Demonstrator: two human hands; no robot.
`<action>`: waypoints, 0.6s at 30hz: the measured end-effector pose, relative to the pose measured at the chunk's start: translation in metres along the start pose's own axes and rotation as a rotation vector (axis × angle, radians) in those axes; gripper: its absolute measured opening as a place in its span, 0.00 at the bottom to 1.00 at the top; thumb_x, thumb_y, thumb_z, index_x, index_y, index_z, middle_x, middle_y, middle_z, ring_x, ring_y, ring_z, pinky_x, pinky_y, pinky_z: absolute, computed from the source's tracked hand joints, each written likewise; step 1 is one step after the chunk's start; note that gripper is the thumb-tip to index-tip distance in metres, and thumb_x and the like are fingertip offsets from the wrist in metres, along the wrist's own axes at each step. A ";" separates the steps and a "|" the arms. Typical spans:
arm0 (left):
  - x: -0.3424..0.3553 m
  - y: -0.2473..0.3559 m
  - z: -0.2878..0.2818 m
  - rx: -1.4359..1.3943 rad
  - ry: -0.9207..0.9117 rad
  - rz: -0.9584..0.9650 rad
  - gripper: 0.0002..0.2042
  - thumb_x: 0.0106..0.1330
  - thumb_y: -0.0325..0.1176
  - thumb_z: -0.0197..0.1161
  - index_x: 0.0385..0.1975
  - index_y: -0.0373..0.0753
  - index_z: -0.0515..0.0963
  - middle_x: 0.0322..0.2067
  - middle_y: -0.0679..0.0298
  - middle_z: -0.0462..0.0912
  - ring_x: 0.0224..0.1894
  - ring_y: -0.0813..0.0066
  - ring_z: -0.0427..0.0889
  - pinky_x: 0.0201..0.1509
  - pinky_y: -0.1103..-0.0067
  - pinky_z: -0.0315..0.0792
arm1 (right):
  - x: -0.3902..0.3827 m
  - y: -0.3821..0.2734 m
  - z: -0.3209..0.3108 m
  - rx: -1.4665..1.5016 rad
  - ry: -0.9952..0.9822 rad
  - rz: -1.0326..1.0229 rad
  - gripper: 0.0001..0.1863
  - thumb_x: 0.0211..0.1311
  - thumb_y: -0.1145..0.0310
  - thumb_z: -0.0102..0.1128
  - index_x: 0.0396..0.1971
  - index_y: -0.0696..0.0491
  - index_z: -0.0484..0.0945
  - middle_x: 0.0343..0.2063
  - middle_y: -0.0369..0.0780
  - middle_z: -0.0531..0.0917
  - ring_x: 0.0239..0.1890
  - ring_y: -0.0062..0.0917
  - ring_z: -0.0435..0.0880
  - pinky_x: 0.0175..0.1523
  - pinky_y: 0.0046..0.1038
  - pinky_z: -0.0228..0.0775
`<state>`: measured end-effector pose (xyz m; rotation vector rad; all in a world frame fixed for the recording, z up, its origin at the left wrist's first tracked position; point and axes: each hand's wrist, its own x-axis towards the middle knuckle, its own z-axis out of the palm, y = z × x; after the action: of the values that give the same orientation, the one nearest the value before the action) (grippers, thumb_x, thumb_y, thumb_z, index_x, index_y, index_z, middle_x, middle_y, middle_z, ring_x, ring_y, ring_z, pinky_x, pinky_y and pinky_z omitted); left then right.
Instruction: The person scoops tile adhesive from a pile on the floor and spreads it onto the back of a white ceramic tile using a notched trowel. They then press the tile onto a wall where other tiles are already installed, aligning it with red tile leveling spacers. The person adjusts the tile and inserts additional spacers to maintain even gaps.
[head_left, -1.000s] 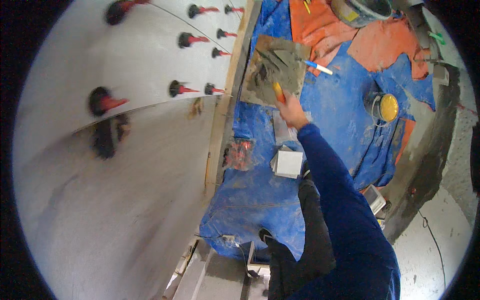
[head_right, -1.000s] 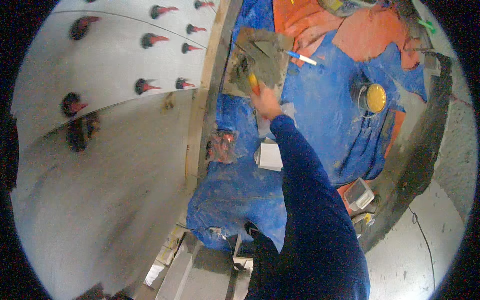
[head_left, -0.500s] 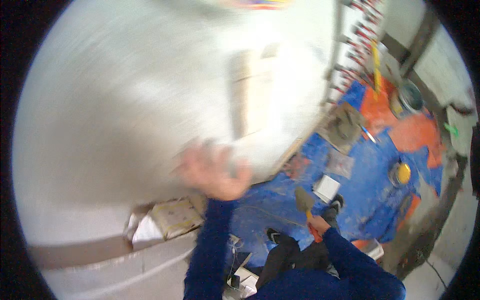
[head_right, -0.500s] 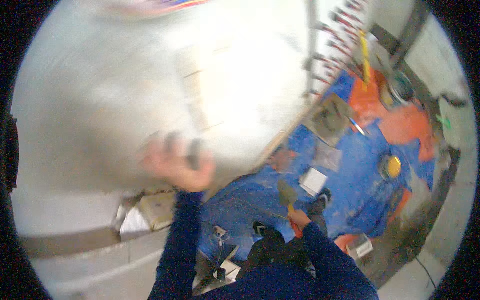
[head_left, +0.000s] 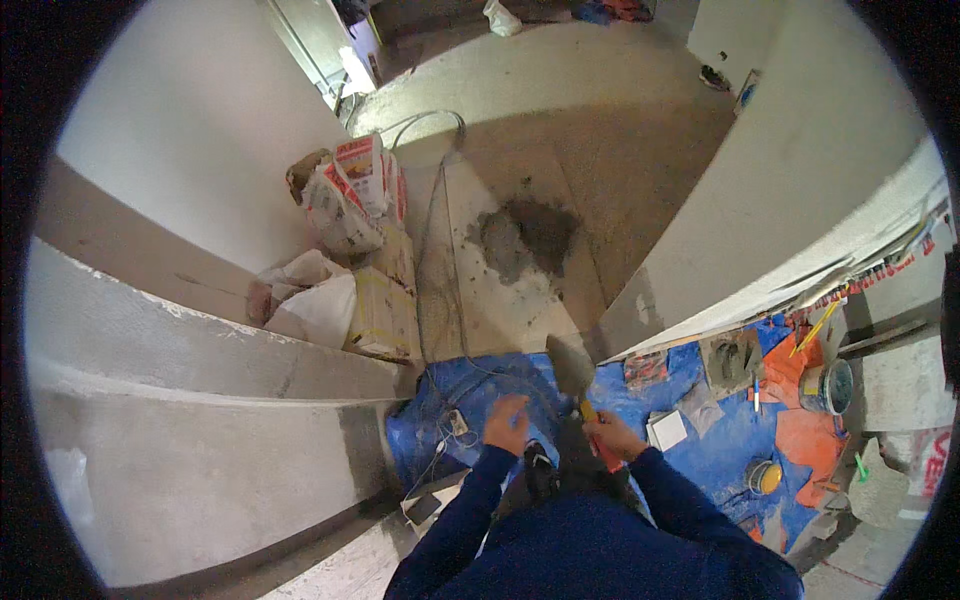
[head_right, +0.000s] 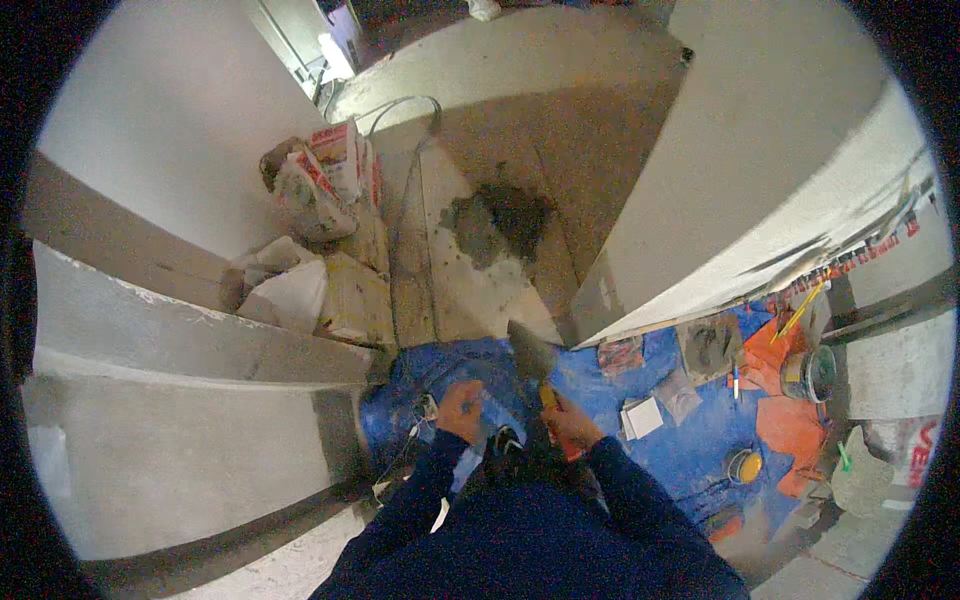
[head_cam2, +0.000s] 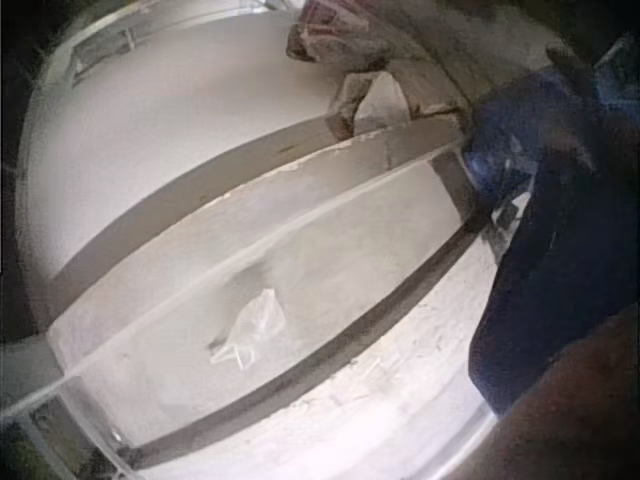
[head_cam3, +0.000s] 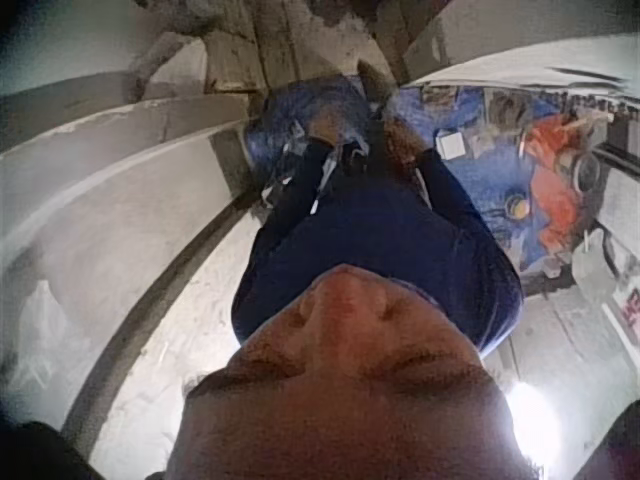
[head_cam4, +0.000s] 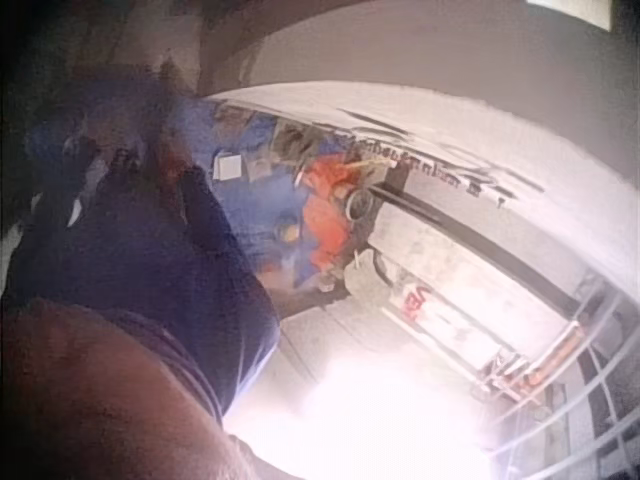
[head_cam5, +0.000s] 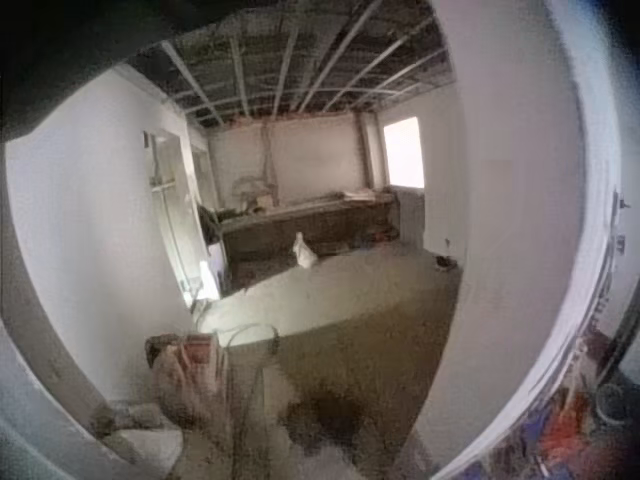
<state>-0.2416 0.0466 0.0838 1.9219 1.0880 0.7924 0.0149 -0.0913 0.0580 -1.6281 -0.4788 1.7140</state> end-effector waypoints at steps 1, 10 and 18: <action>0.005 -0.026 -0.013 0.005 0.054 -0.055 0.13 0.69 0.29 0.62 0.52 0.41 0.83 0.50 0.55 0.84 0.52 0.51 0.84 0.61 0.62 0.76 | 0.006 -0.017 0.006 0.066 0.018 -0.023 0.18 0.67 0.63 0.66 0.47 0.59 0.73 0.24 0.37 0.78 0.20 0.25 0.80 0.23 0.31 0.72; -0.014 -0.144 -0.186 0.195 0.191 -0.733 0.12 0.66 0.37 0.63 0.44 0.40 0.87 0.43 0.56 0.89 0.46 0.57 0.88 0.51 0.68 0.80 | 0.185 -0.092 -0.012 0.132 0.075 0.208 0.17 0.65 0.64 0.67 0.43 0.58 0.71 0.26 0.39 0.77 0.19 0.28 0.78 0.23 0.34 0.74; 0.168 -0.132 -0.125 0.043 0.032 -0.734 0.14 0.68 0.36 0.68 0.49 0.36 0.84 0.44 0.58 0.88 0.46 0.67 0.87 0.54 0.71 0.80 | 0.331 -0.109 -0.033 0.059 0.303 0.151 0.16 0.69 0.57 0.60 0.40 0.56 0.77 0.20 0.37 0.77 0.15 0.28 0.80 0.21 0.39 0.72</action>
<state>-0.3210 0.2799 0.0580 1.3704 1.6868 0.3812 0.0895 0.2100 -0.1044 -1.8793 -0.1618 1.5328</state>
